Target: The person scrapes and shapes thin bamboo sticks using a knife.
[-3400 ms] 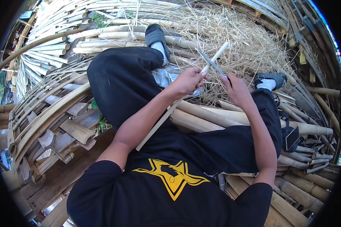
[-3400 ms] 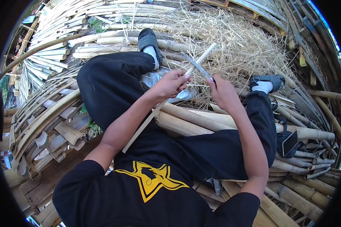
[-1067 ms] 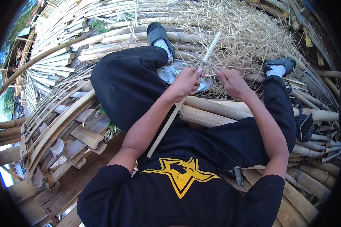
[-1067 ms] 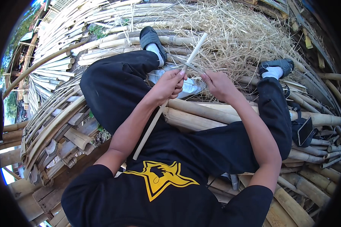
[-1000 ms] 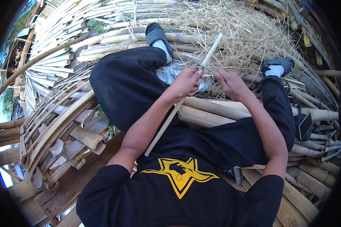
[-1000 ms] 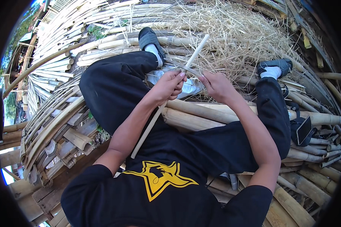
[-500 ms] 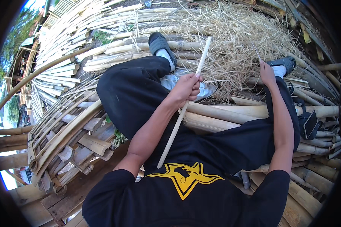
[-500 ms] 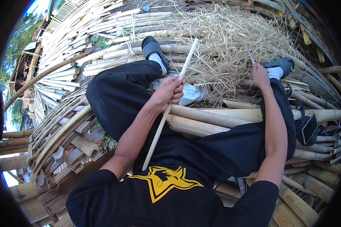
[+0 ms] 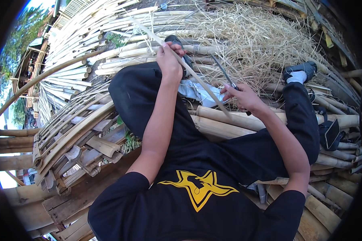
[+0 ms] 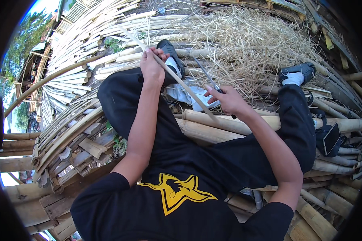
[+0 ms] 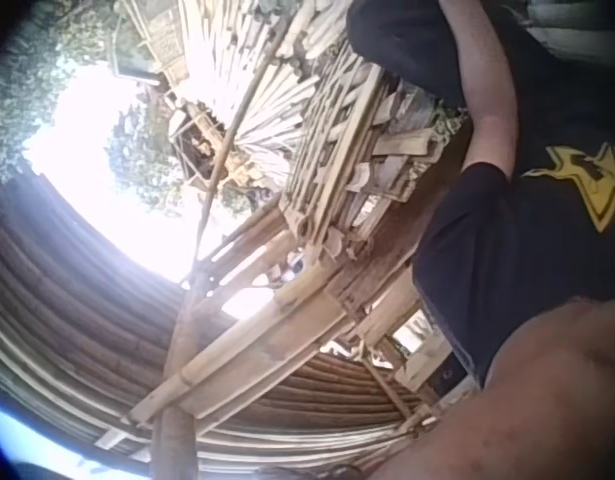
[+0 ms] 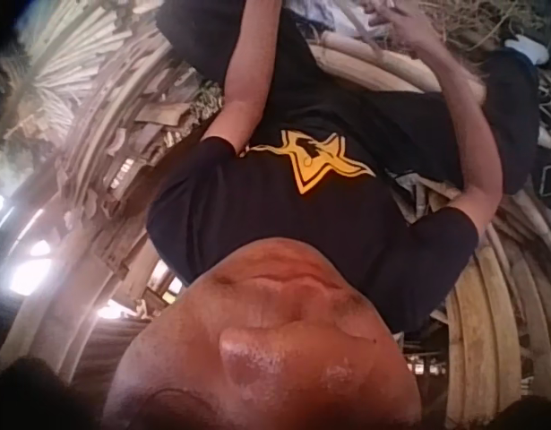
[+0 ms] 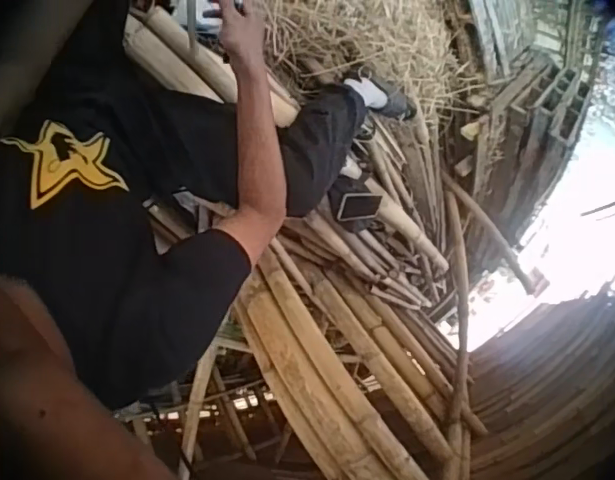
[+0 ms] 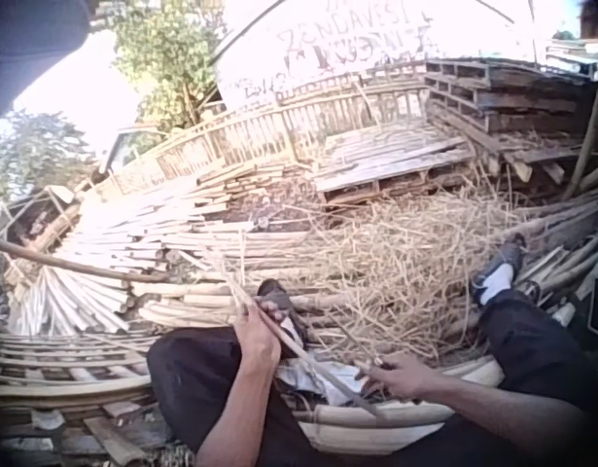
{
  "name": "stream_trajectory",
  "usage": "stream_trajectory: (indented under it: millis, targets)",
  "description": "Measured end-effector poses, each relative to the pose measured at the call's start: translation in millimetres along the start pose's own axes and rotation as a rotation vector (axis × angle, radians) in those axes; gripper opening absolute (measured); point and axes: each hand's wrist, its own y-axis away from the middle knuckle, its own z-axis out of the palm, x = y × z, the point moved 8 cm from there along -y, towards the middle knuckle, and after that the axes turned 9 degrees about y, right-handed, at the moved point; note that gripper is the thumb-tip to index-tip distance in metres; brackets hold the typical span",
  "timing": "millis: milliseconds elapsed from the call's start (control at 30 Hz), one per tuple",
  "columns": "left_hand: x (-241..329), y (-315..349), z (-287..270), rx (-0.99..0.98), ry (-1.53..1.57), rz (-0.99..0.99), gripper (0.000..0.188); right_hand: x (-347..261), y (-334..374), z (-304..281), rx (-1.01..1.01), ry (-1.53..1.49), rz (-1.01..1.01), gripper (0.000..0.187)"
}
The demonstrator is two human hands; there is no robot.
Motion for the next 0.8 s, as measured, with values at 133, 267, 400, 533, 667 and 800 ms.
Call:
stream_trajectory:
  millis: [133, 267, 400, 533, 667, 800]
  targets:
    - [3.9, 1.2, -18.3, 0.150, 0.196, 0.094, 0.022, -13.0, -1.1, -22.7, 0.266, 0.305, -0.270, 0.032]
    - [7.0, 2.4, -17.7, 0.146, 0.198, 0.123, 0.022, -9.4, -4.7, -27.5, 0.115, 0.299, -0.173, 0.030]
    - [10.2, 15.7, -8.1, 0.066, -0.107, 0.024, 0.023, -15.6, 3.5, -70.5, 0.367, 0.538, -0.111, 0.034]
    - [36.6, 36.9, -8.8, 0.099, -0.593, 0.023, 0.040, -32.3, 17.6, -116.5, 0.518, 0.689, -0.112, 0.036]
    - [101.7, 70.1, 35.5, -0.070, -1.045, 0.462, 0.032, -47.1, 36.8, -150.3, 0.652, 0.783, -0.158, 0.038]
    - [135.5, 101.4, 113.4, -0.368, -1.338, 0.913, 0.027, -57.1, 54.0, -168.6, 0.661, 0.772, -0.208, 0.036]
